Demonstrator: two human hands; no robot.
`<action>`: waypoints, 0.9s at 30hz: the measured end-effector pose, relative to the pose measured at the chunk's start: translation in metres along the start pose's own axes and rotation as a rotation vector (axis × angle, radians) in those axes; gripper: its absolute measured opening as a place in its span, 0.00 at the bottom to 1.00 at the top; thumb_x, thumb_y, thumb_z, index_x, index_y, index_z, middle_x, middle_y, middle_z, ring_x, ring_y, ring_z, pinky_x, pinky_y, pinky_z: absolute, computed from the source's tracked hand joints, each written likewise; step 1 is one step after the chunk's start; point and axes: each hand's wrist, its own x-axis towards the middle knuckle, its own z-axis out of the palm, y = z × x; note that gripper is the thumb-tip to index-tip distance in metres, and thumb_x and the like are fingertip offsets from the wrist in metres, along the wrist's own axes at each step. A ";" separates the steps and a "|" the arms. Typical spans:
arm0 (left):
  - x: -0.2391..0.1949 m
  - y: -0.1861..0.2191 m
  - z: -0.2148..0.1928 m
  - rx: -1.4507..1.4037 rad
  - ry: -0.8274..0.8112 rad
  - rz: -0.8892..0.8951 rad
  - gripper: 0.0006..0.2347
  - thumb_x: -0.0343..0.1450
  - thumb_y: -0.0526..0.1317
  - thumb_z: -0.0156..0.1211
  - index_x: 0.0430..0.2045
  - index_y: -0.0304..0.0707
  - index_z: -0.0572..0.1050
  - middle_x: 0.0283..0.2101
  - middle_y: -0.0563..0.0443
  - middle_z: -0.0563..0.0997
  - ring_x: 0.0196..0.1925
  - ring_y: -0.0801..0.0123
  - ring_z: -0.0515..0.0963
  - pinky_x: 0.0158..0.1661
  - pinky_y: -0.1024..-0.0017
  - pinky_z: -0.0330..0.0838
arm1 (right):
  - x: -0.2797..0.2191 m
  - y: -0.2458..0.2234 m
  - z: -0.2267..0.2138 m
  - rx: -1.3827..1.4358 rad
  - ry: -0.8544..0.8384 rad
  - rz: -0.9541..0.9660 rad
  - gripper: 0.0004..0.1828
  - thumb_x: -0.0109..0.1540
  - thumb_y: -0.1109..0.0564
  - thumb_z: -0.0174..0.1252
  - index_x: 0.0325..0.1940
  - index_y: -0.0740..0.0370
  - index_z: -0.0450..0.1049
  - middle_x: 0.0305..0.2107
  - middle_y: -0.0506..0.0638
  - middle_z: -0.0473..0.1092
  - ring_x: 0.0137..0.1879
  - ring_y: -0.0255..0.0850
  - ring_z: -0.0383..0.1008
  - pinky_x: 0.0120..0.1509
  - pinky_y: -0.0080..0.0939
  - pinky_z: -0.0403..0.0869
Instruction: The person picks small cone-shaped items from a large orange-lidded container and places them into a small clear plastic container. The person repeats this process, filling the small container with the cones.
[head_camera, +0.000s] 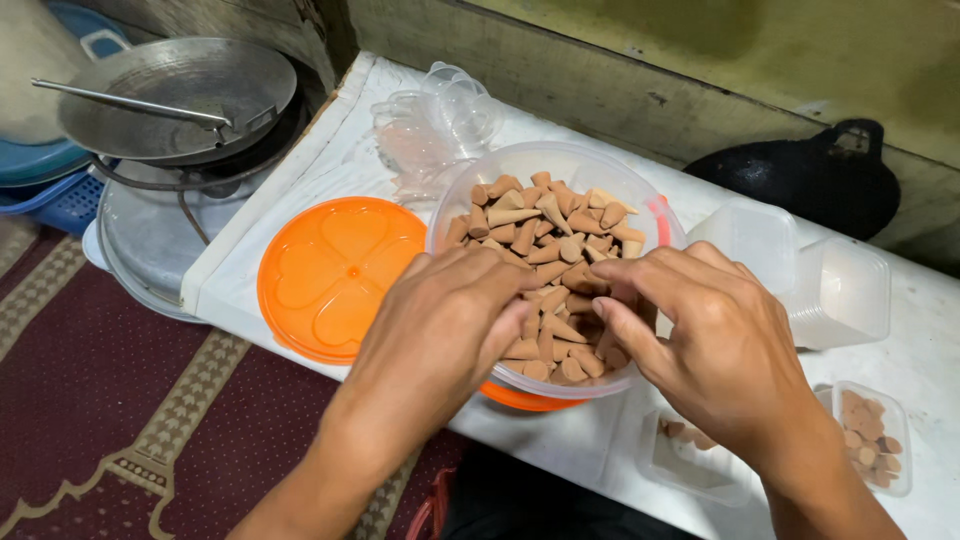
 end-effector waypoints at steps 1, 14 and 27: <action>0.003 -0.002 0.001 0.001 0.003 -0.004 0.09 0.71 0.37 0.60 0.43 0.37 0.79 0.40 0.46 0.82 0.43 0.50 0.78 0.43 0.55 0.68 | 0.004 0.002 0.006 0.000 -0.002 -0.005 0.13 0.65 0.48 0.57 0.51 0.48 0.81 0.36 0.42 0.78 0.40 0.45 0.72 0.43 0.47 0.71; 0.035 -0.022 0.027 0.047 0.053 -0.186 0.10 0.69 0.26 0.45 0.37 0.34 0.74 0.40 0.38 0.74 0.42 0.40 0.75 0.38 0.47 0.69 | 0.046 0.013 0.057 -0.417 -0.077 -0.076 0.14 0.65 0.42 0.55 0.51 0.39 0.80 0.43 0.46 0.69 0.46 0.59 0.65 0.42 0.61 0.65; 0.026 -0.023 0.022 -0.246 0.288 -0.096 0.20 0.67 0.21 0.41 0.51 0.34 0.72 0.45 0.41 0.72 0.47 0.52 0.78 0.46 0.62 0.71 | 0.057 -0.005 0.031 -0.174 -0.324 -0.039 0.15 0.67 0.43 0.49 0.38 0.44 0.80 0.32 0.44 0.68 0.41 0.53 0.65 0.53 0.65 0.60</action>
